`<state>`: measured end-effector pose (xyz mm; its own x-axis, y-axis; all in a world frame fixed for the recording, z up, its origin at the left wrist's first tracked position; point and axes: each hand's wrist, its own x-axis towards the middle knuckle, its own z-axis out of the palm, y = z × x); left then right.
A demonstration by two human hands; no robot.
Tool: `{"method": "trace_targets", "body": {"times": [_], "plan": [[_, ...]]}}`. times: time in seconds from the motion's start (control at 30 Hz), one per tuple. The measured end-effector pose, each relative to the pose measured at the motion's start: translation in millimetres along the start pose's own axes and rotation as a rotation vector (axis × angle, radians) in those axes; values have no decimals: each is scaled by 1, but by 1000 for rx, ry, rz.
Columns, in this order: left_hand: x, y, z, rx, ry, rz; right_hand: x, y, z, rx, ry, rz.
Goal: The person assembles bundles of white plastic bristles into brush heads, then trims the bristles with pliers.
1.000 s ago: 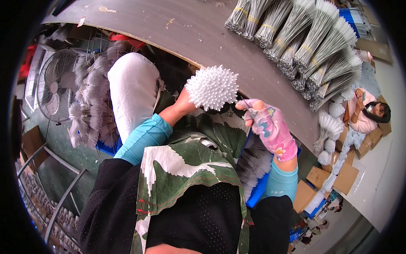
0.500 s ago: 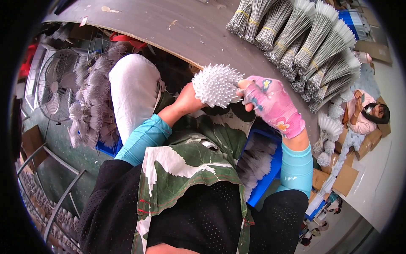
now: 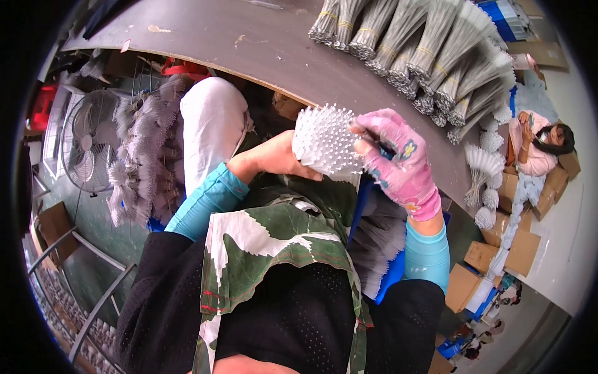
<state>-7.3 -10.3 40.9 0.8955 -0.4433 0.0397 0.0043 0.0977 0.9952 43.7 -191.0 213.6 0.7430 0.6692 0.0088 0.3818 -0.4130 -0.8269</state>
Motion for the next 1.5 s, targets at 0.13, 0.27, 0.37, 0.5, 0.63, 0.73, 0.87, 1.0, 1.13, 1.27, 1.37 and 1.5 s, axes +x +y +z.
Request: {"method": "trace_targets", "body": {"times": [0.13, 0.27, 0.37, 0.5, 0.63, 0.73, 0.87, 1.0, 1.13, 1.27, 1.37, 1.5], "plan": [[-4, 31, 14, 228, -33, -20, -27, -7, 4, 126, -37, -23], [-13, 23, 23, 283, -133, -74, -48, -8, 5, 38, -113, -24], [-16, 21, 28, 247, -269, -84, -59, -5, 11, 143, -104, 50], [-22, 16, 35, 189, -152, -56, -61, 7, 13, -46, -82, 24], [-26, 12, 34, 61, 66, 157, -49, 12, 19, -21, 24, 60], [-37, 29, 20, 58, 362, 219, -36, 13, 26, 19, -2, 58], [-47, 48, 9, 158, 415, 282, -14, 10, 27, 16, -133, 37], [-51, 50, 8, 209, 495, 185, -1, 12, 32, 29, -98, 37], [-45, 50, 10, -92, 415, -108, 4, 8, 32, -113, -123, -18], [-37, 51, 3, -192, 283, -198, 3, 11, 32, -97, -75, 33], [-30, 49, 5, -41, 299, 26, 2, 7, 33, -79, -48, 68], [-27, 52, 7, 23, 312, 127, 4, 13, 32, -55, -70, 76]]}}
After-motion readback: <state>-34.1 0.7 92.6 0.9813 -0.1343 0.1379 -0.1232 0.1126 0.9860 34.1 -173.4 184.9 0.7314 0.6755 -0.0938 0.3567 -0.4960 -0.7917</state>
